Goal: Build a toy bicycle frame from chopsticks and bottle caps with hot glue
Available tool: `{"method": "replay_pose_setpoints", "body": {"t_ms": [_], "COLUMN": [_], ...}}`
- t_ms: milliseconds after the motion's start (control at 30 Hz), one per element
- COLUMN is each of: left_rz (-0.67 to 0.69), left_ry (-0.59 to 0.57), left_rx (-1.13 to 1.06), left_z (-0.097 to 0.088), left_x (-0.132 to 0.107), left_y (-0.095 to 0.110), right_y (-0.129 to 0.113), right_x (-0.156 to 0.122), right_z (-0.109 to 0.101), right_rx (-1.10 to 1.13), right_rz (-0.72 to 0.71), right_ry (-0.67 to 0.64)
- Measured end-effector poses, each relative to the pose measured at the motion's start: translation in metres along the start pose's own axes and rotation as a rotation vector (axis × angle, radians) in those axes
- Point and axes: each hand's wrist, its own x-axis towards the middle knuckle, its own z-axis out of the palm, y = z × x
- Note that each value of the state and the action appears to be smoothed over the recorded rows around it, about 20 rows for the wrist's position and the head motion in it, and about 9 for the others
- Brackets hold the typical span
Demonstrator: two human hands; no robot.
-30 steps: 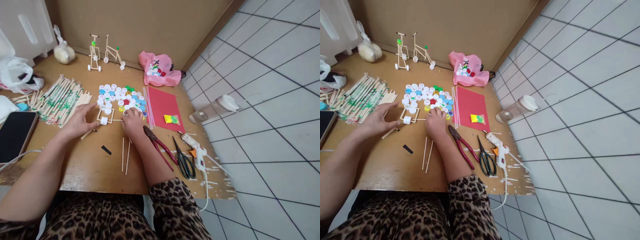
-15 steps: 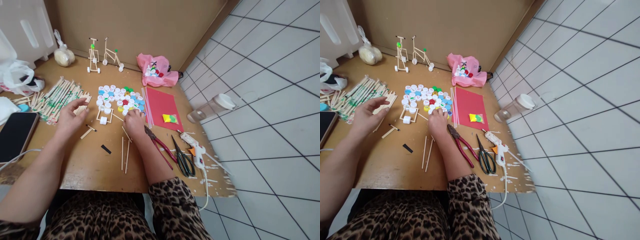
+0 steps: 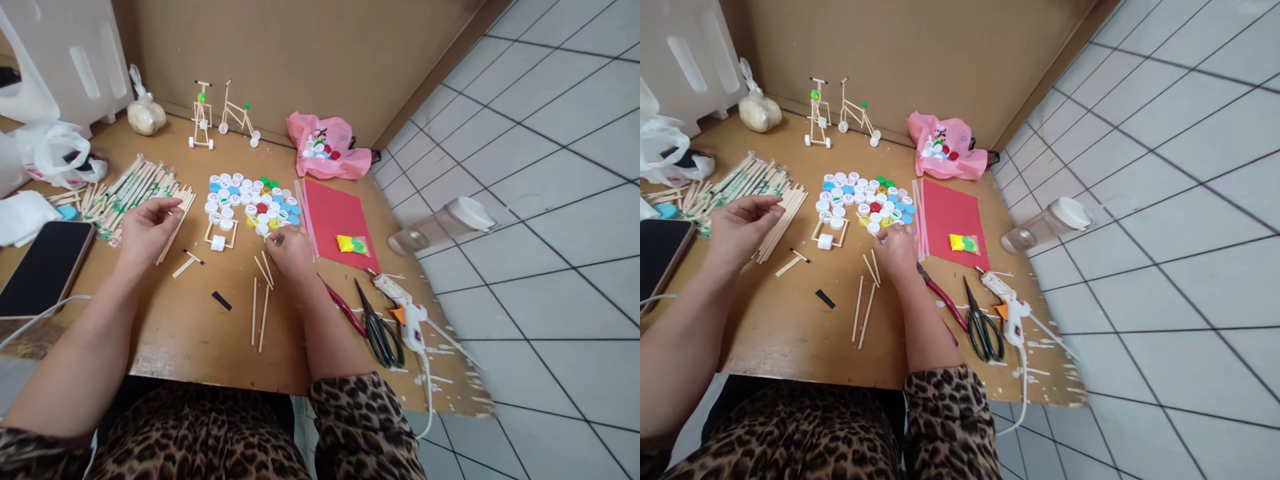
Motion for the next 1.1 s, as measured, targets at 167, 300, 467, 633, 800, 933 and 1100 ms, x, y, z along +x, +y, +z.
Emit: {"method": "replay_pose_setpoints", "body": {"t_ms": [167, 300, 467, 633, 800, 933, 1100], "left_rz": [-0.026, -0.056, -0.06, 0.018, 0.16, 0.098, 0.047], "left_ry": [-0.194, -0.39, -0.514, -0.497, -0.475, -0.308, 0.013], "left_rx": [0.213, 0.467, 0.716, 0.755, 0.744, 0.539, 0.037], "left_z": [-0.005, -0.006, -0.004, 0.002, 0.003, -0.006, -0.014], "left_x": [-0.002, -0.003, -0.001, 0.005, 0.008, 0.006, 0.003], "left_y": [-0.004, -0.003, -0.007, -0.022, -0.03, -0.015, 0.022], "right_y": [0.019, 0.028, 0.035, 0.042, 0.043, 0.041, 0.04], "right_x": [0.0, -0.01, -0.017, -0.015, -0.015, -0.015, -0.015], "right_z": [-0.008, -0.019, -0.037, -0.044, -0.043, -0.043, -0.041], "right_rx": [0.261, 0.55, 0.924, 1.253, 1.388, 1.445, 1.525], "right_rz": [0.112, 0.164, 0.224, 0.246, 0.243, 0.216, 0.229], "right_ry": [0.101, 0.139, 0.162, 0.249, 0.193, 0.162, 0.12]}}
